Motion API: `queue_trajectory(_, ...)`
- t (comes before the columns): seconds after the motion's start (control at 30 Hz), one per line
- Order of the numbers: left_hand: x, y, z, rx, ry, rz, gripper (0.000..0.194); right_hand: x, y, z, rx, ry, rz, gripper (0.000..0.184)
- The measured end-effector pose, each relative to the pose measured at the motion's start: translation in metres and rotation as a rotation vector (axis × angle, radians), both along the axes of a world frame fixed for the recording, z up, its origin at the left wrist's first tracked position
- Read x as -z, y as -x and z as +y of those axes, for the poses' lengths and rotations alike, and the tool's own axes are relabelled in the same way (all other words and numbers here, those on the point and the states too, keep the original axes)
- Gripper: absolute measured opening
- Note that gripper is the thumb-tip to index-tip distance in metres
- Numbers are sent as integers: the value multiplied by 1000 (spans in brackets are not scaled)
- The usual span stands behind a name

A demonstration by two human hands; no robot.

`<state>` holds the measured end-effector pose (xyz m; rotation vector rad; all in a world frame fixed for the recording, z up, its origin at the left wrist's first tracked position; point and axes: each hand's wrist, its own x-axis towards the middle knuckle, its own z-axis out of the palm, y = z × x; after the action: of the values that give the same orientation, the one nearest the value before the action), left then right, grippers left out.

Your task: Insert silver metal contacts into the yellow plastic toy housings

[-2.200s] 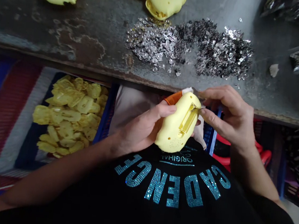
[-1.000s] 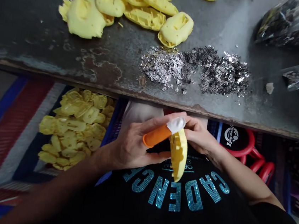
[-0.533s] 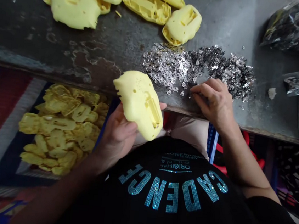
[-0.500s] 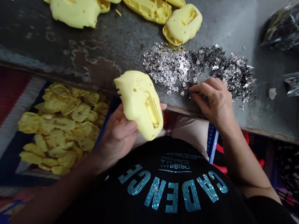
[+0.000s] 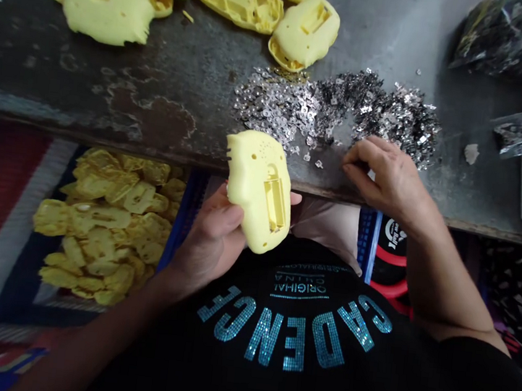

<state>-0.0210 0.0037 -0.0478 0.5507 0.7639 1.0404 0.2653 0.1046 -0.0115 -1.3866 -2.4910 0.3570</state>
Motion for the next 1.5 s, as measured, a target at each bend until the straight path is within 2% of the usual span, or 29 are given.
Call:
queue_trajectory(0.17, -10, -12, 1, 38, 26, -23, 60, 1, -18, -8, 61, 73, -81, 10)
queue_trajectory(0.37, -11, -19, 1, 56, 56, -130, 65, 9, -23, -27, 222, -112, 37, 24)
queue_trajectory(0.6, -10, -24, 7, 137, 65, -127, 84, 26, -16, -35, 186, -135, -35, 15)
queue_trajectory(0.7, -9, -27, 9, 180, 68, -145, 83, 15, -11, -40, 141, -157, 99, 13)
queue_trajectory(0.83, -6, -28, 11, 300, 81, -217, 73, -18, -5, -58, -47, -28, 475, 7)
queue_trajectory(0.93, -6, -29, 10, 373, 93, -272, 65, -39, 0, -68, -138, 43, 605, 3)
queue_trajectory(1.03, -8, -30, 7, 431, 109, -294, 60, -48, 2, -69, -194, 21, 554, 5)
queue_trajectory(1.27, -19, -37, 1, 515, 101, -281, 58, -55, 2, -71, -248, -73, 282, 18)
queue_trajectory(1.5, -24, -41, -6, 514, 79, -251, 59, -59, 0, -80, -272, -150, 192, 20)
